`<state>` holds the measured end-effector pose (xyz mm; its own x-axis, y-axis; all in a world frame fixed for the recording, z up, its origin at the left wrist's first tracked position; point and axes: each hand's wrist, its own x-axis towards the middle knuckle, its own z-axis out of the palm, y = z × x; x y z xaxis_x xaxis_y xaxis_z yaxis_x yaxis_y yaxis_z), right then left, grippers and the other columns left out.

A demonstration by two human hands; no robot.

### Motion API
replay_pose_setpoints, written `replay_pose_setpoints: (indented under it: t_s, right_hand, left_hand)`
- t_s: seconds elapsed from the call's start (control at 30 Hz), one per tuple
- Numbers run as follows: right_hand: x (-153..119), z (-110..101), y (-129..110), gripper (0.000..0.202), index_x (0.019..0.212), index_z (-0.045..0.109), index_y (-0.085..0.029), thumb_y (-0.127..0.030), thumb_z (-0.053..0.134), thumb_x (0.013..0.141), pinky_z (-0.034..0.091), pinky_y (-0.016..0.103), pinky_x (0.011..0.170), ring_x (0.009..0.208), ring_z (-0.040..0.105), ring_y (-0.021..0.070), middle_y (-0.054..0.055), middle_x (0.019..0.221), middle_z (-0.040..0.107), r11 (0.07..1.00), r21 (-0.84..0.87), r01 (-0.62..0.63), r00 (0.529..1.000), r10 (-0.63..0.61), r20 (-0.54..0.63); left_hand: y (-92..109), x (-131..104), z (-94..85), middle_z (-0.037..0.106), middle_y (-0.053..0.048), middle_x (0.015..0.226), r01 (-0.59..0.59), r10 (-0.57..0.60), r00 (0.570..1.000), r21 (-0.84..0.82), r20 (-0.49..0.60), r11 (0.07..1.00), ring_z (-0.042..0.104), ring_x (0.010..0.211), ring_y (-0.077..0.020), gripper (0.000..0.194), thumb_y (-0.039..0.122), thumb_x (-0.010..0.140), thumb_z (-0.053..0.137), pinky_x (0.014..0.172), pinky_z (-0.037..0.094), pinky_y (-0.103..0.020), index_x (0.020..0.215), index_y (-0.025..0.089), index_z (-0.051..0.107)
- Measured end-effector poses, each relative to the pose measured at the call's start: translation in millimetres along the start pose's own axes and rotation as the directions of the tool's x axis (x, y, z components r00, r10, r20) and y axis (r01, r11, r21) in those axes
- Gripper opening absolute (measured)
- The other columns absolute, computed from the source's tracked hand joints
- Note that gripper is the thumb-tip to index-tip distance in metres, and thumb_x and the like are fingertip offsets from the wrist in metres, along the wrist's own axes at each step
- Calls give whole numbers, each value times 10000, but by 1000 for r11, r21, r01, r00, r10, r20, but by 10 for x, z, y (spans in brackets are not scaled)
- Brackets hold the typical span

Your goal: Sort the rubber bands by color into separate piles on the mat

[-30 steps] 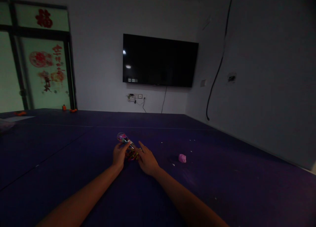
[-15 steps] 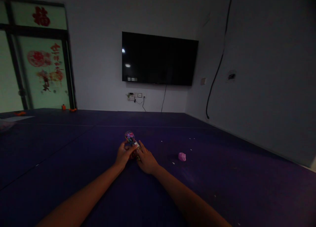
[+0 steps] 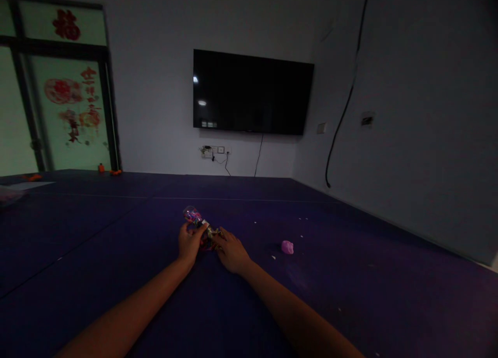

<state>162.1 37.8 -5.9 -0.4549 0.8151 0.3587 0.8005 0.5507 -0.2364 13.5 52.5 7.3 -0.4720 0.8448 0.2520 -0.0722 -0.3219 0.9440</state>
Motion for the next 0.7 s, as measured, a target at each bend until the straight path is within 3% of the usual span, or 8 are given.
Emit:
replay_pose_setpoints:
  t_s: [0.27,0.37,0.43,0.57,0.7]
  right_hand:
    - [-6,-57,-15,477,1241,560,-235,-151,534,772,360,393,1004,1244,438,235,91,1371,467,995,101,-27,988,41,-148]
    - [12,-93,-4,277,1059,665,-205,-241,543,813,382,365,980,1166,507,228,85,1265,567,985,151,-82,963,117,-242]
    - [17,-103,8,245,929,702,-192,-301,490,870,397,346,956,1102,548,221,87,1163,629,977,166,-131,947,173,-272]
    - [18,-79,38,385,927,709,-158,-330,365,945,398,321,940,1038,578,215,114,1020,678,965,143,-220,934,251,-256]
    - [31,-48,62,427,953,710,-153,-339,325,959,393,343,954,1102,545,233,122,1102,652,967,101,-233,946,250,-208]
  left_hand:
    - [-95,101,-25,582,34,648,-42,45,998,42,-51,998,549,494,-130,554,403,596,751,496,434,-242,1052,150,563]
    - [-133,131,-21,603,20,666,-54,56,997,31,-48,998,580,538,-153,531,381,582,765,537,458,-263,1024,154,578]
    - [-140,133,-18,612,14,666,-41,41,998,10,-40,999,590,550,-161,525,367,588,763,552,465,-272,1030,153,576]
    - [-107,92,-15,595,29,625,-21,21,999,7,-39,1000,577,524,-154,529,348,596,756,534,453,-264,1048,150,568]
    - [-59,44,-21,571,47,596,-8,9,1000,29,-27,1000,554,489,-148,562,371,594,750,493,429,-251,1071,144,559]
